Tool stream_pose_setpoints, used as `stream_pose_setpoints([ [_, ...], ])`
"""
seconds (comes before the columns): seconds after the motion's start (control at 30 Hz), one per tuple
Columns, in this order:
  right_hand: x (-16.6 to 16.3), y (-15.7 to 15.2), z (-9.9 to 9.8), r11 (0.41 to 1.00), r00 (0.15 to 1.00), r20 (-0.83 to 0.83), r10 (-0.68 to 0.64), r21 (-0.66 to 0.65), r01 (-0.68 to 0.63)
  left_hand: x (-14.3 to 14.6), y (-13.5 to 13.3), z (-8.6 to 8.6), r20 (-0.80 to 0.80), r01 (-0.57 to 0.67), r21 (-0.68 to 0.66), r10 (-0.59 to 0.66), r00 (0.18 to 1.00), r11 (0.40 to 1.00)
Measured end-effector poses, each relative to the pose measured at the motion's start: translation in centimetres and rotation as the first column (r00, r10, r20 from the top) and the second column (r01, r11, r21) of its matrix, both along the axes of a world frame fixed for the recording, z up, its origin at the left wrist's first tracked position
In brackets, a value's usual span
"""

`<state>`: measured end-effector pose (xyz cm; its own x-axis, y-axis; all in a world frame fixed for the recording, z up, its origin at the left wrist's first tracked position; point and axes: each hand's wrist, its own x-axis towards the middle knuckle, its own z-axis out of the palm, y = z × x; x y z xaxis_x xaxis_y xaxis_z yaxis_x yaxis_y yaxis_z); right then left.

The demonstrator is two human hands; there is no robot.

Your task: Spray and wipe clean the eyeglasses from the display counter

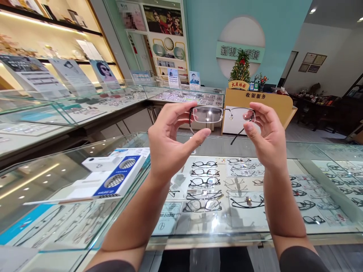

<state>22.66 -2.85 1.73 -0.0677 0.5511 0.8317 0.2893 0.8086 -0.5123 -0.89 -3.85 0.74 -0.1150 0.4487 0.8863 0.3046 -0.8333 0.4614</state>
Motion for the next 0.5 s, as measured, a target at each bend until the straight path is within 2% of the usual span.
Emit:
stream_pose_setpoints([
  [0.3, -0.24, 0.10, -0.08, 0.999, 0.997, 0.075, 0.016, -0.037, -0.013, -0.06, -0.50, 0.03, -0.024, -0.226, 0.092, 0.229, 0.973, 0.970],
  [0.5, 0.02, 0.78, -0.16, 0.996, 0.993, 0.093, 0.072, -0.065, -0.066, -0.03, -1.00, 0.16, -0.030, -0.276, 0.118, 0.281, 0.959, 0.954],
])
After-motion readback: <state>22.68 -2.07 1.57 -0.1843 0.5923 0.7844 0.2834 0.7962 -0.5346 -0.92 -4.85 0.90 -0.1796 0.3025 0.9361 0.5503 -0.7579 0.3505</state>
